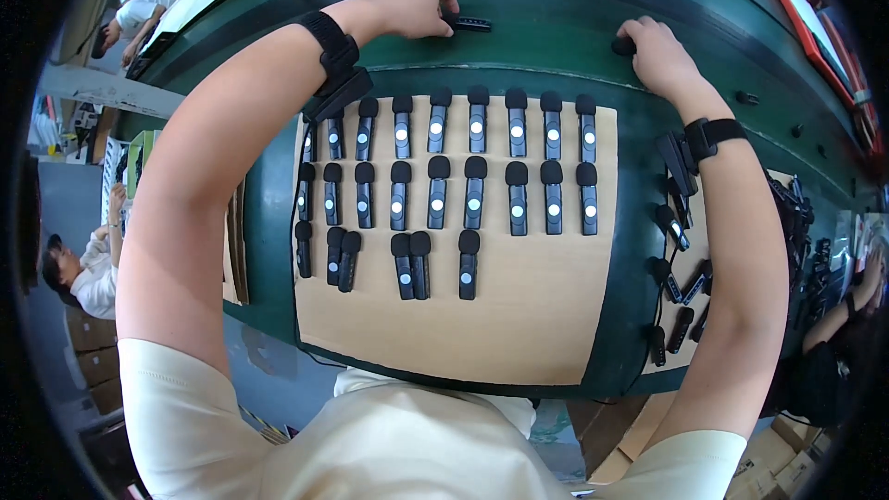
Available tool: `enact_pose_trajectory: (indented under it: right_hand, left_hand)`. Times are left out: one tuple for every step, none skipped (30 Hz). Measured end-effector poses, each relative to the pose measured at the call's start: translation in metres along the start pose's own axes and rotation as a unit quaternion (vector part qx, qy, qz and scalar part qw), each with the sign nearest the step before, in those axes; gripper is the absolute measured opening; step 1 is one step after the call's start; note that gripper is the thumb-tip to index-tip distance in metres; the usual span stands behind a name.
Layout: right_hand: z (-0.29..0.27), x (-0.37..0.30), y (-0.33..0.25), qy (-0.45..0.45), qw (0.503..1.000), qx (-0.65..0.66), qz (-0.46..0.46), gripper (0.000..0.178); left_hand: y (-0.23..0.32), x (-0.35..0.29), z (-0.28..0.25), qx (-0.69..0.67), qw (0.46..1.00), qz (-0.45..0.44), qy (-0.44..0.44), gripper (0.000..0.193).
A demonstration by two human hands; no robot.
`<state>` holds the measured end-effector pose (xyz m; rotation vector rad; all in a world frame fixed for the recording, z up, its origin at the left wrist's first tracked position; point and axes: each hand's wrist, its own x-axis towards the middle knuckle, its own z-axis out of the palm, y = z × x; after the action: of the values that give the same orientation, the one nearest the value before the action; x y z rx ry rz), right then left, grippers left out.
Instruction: Assembling small electronic components and organizing them into a designated tray on an assembly line.
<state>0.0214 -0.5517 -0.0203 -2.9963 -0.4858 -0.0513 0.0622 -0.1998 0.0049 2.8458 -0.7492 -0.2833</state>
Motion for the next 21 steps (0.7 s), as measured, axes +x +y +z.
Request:
enact_pose_trajectory:
  right_hand:
    - [0.000, 0.005, -0.001, -0.009, 1.000, -0.015, -0.002, 0.038]
    - [-0.001, 0.006, -0.002, -0.018, 0.999, -0.032, -0.004, 0.039]
    - [-0.003, 0.005, -0.003, -0.020, 0.999, -0.031, -0.002, 0.039]
    - [-0.005, 0.005, -0.004, -0.022, 1.000, -0.004, -0.002, 0.038]
    - [-0.008, 0.004, -0.006, -0.023, 0.999, 0.023, -0.003, 0.037]
    - [-0.014, 0.004, -0.010, -0.023, 0.999, 0.048, -0.003, 0.036]
    - [-0.021, 0.001, -0.014, -0.022, 0.999, 0.047, -0.003, 0.036]
    - [-0.030, -0.004, -0.019, -0.010, 0.982, 0.188, 0.028, 0.033]
    - [-0.038, -0.011, -0.027, 0.003, 0.944, 0.326, 0.057, 0.031]
    - [-0.045, -0.018, -0.035, 0.016, 0.886, 0.456, 0.084, 0.028]
    - [-0.051, -0.029, -0.042, 0.020, 0.888, 0.451, 0.085, 0.028]
    - [-0.059, -0.042, -0.049, 0.027, 0.821, 0.563, 0.097, 0.026]
    - [-0.067, -0.056, -0.058, 0.034, 0.739, 0.664, 0.104, 0.024]
    - [-0.075, -0.072, -0.067, 0.043, 0.647, 0.754, 0.109, 0.022]
    - [-0.082, -0.090, -0.076, 0.055, 0.655, 0.745, 0.114, 0.022]
    - [-0.083, -0.105, -0.089, 0.009, 0.581, 0.805, 0.121, 0.022]
    - [-0.083, -0.121, -0.103, -0.036, 0.500, 0.856, 0.125, 0.023]
    - [-0.085, -0.139, -0.117, -0.049, 0.522, 0.846, 0.097, 0.022]
    - [-0.080, -0.153, -0.130, -0.066, 0.541, 0.835, 0.078, 0.023]
    - [-0.089, -0.171, -0.152, -0.079, 0.599, 0.793, 0.077, 0.027]
    - [-0.098, -0.189, -0.175, -0.090, 0.653, 0.748, 0.077, 0.031]
  left_hand:
    - [0.000, 0.003, 0.003, 0.022, 1.000, -0.003, -0.004, 0.026]
    - [0.000, 0.004, 0.005, 0.044, 0.999, -0.006, -0.007, 0.027]
    - [0.000, 0.005, 0.007, 0.043, 0.999, -0.004, -0.009, 0.027]
    - [0.001, 0.004, 0.004, 0.046, 0.999, -0.009, -0.021, 0.027]
    - [0.002, 0.002, 0.000, 0.050, 0.998, -0.013, -0.031, 0.028]
    - [0.006, -0.002, -0.006, 0.053, 0.998, -0.017, -0.040, 0.028]
    - [0.010, -0.006, -0.012, 0.054, 0.998, -0.016, -0.038, 0.028]
    - [0.015, -0.011, -0.020, 0.024, 0.999, -0.030, -0.031, 0.027]
    - [0.020, -0.018, -0.027, -0.006, 0.999, -0.044, -0.024, 0.027]
    - [0.025, -0.027, -0.034, -0.036, 0.998, -0.057, -0.016, 0.026]
    - [0.031, -0.034, -0.040, -0.037, 0.998, -0.052, -0.011, 0.026]
    - [0.035, -0.046, -0.046, -0.105, 0.994, -0.026, 0.004, 0.023]
    - [0.039, -0.059, -0.053, -0.172, 0.985, 0.002, 0.019, 0.022]
    - [0.045, -0.075, -0.057, -0.211, 0.976, 0.025, 0.046, 0.021]
    - [0.053, -0.090, -0.058, -0.255, 0.963, 0.055, 0.070, 0.020]
    - [0.061, -0.111, -0.061, -0.303, 0.948, 0.066, 0.070, 0.018]
    - [0.071, -0.134, -0.065, -0.351, 0.931, 0.078, 0.068, 0.016]
    - [0.083, -0.161, -0.067, -0.403, 0.909, 0.081, 0.072, 0.014]
    - [0.091, -0.181, -0.060, -0.459, 0.883, 0.080, 0.067, 0.012]
    - [0.101, -0.207, -0.059, -0.480, 0.873, 0.064, 0.052, 0.013]
    - [0.111, -0.232, -0.057, -0.500, 0.864, 0.049, 0.036, 0.015]
